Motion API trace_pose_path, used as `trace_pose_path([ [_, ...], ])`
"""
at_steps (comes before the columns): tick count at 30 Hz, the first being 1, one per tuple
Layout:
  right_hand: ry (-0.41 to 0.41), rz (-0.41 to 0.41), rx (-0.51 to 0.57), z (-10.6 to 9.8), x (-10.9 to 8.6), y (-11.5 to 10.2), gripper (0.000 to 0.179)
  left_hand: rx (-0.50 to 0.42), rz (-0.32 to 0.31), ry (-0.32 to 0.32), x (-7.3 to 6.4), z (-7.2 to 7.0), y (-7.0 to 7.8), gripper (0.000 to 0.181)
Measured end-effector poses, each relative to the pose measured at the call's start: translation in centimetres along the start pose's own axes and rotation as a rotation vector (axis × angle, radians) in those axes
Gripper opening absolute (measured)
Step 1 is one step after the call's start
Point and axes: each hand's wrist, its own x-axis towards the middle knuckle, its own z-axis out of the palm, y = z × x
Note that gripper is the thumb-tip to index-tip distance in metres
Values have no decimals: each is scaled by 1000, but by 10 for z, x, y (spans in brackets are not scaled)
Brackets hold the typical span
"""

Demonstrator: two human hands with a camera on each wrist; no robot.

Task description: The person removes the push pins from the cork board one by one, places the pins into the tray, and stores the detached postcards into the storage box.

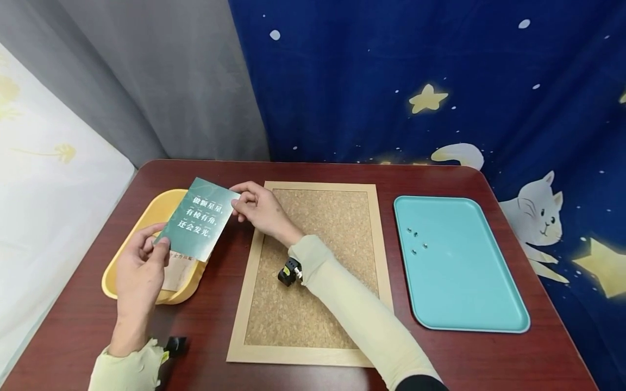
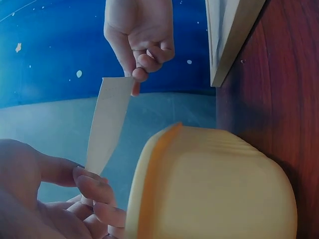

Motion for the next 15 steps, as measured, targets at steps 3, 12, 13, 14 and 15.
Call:
trace_pose_path([
  [3, 9, 0, -32, 1, 0, 0, 30, 19, 7, 6, 0, 0, -1, 31],
  [12, 2, -25, -124, 9, 0, 1, 31, 110, 10, 68, 0, -3, -8, 30],
  [13, 2, -25, -124, 10, 0, 1, 31, 125, 14, 76, 0, -3, -9, 30],
  [14, 4, -26, -122, 11, 0, 0, 31, 140, 18, 81, 0, -4, -9, 30],
  [15, 7, -25, -121, 11, 0, 0, 31, 156, 20, 85, 1, -4, -10, 29],
])
